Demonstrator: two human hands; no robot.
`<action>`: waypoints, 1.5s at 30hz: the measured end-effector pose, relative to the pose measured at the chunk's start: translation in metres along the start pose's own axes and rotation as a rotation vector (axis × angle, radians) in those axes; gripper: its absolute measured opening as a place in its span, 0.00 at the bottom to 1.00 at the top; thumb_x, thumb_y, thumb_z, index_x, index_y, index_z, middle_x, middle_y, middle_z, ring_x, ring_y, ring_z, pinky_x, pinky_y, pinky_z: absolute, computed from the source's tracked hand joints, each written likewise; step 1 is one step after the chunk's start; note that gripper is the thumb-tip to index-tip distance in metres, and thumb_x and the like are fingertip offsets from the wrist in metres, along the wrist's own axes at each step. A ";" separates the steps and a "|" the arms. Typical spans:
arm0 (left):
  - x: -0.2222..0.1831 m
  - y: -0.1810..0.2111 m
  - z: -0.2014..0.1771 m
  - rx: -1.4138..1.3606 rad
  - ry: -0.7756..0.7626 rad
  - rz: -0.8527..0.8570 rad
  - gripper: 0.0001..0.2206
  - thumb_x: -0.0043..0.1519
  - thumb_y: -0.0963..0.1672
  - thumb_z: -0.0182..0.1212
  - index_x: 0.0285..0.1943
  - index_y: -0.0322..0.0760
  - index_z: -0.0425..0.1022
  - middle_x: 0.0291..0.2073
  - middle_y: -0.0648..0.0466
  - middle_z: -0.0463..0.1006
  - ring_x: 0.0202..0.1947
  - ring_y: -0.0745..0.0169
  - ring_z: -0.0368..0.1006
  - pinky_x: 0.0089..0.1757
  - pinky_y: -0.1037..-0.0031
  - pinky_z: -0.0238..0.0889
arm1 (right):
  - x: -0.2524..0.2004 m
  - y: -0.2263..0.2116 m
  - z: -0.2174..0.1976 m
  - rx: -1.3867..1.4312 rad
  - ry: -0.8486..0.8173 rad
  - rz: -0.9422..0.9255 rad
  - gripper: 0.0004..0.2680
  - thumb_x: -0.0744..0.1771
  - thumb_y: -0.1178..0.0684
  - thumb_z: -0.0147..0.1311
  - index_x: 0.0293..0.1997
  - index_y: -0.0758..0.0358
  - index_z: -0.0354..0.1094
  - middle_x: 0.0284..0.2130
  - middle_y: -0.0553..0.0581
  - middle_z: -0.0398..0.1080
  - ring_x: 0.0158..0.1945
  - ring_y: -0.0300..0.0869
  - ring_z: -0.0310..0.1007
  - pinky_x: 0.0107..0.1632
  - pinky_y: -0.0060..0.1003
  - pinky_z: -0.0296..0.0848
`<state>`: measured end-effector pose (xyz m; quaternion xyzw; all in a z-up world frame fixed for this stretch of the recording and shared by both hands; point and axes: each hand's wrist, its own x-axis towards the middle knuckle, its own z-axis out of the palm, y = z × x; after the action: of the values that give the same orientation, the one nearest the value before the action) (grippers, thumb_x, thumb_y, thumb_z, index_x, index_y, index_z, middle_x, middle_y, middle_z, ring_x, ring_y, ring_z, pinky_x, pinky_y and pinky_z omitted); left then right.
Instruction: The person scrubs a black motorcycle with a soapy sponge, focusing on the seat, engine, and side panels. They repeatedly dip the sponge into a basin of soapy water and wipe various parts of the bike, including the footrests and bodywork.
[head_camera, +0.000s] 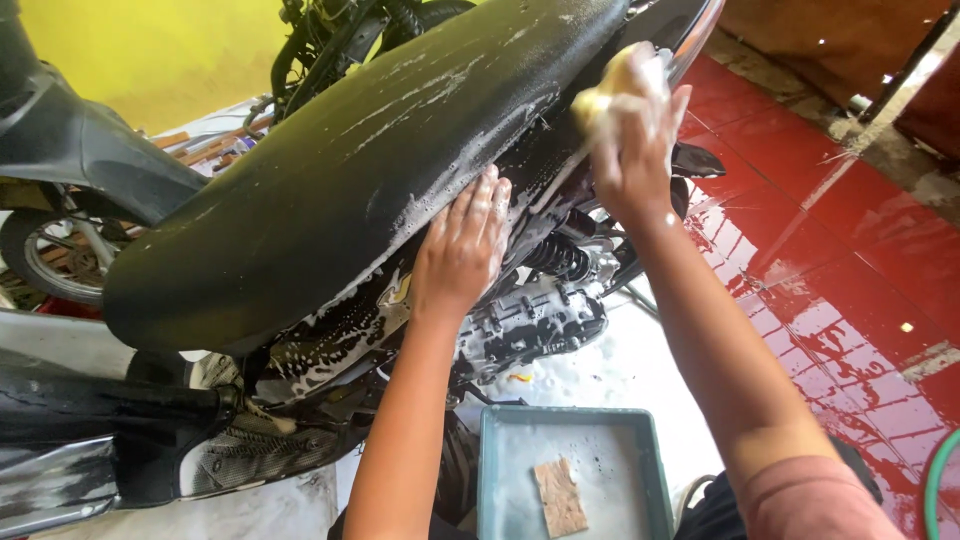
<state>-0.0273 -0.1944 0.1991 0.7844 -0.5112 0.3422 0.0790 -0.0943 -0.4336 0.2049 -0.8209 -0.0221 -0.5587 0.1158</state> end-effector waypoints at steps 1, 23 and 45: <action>0.000 -0.001 0.001 0.013 -0.014 0.001 0.25 0.70 0.45 0.55 0.77 0.38 0.59 0.75 0.48 0.58 0.70 0.54 0.65 0.61 0.69 0.68 | 0.003 -0.009 0.002 0.022 -0.001 0.215 0.04 0.72 0.50 0.48 0.48 0.55 0.60 0.69 0.64 0.56 0.74 0.67 0.46 0.74 0.71 0.26; -0.001 0.002 -0.002 -0.014 0.056 -0.009 0.27 0.68 0.45 0.62 0.76 0.38 0.62 0.74 0.49 0.60 0.70 0.57 0.65 0.63 0.67 0.66 | 0.008 0.034 0.018 -0.066 0.210 0.418 0.06 0.69 0.58 0.52 0.49 0.63 0.64 0.74 0.64 0.46 0.79 0.57 0.42 0.77 0.67 0.28; -0.001 -0.002 0.003 0.139 -0.039 0.031 0.22 0.76 0.49 0.39 0.77 0.41 0.57 0.72 0.46 0.63 0.68 0.56 0.65 0.60 0.66 0.67 | -0.051 0.002 0.073 0.099 0.283 0.102 0.15 0.72 0.45 0.37 0.61 0.64 0.57 0.69 0.70 0.49 0.75 0.61 0.41 0.74 0.64 0.36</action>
<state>-0.0239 -0.1944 0.1968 0.7864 -0.4999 0.3628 0.0089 -0.0465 -0.4148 0.1323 -0.7272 0.0086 -0.6605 0.1865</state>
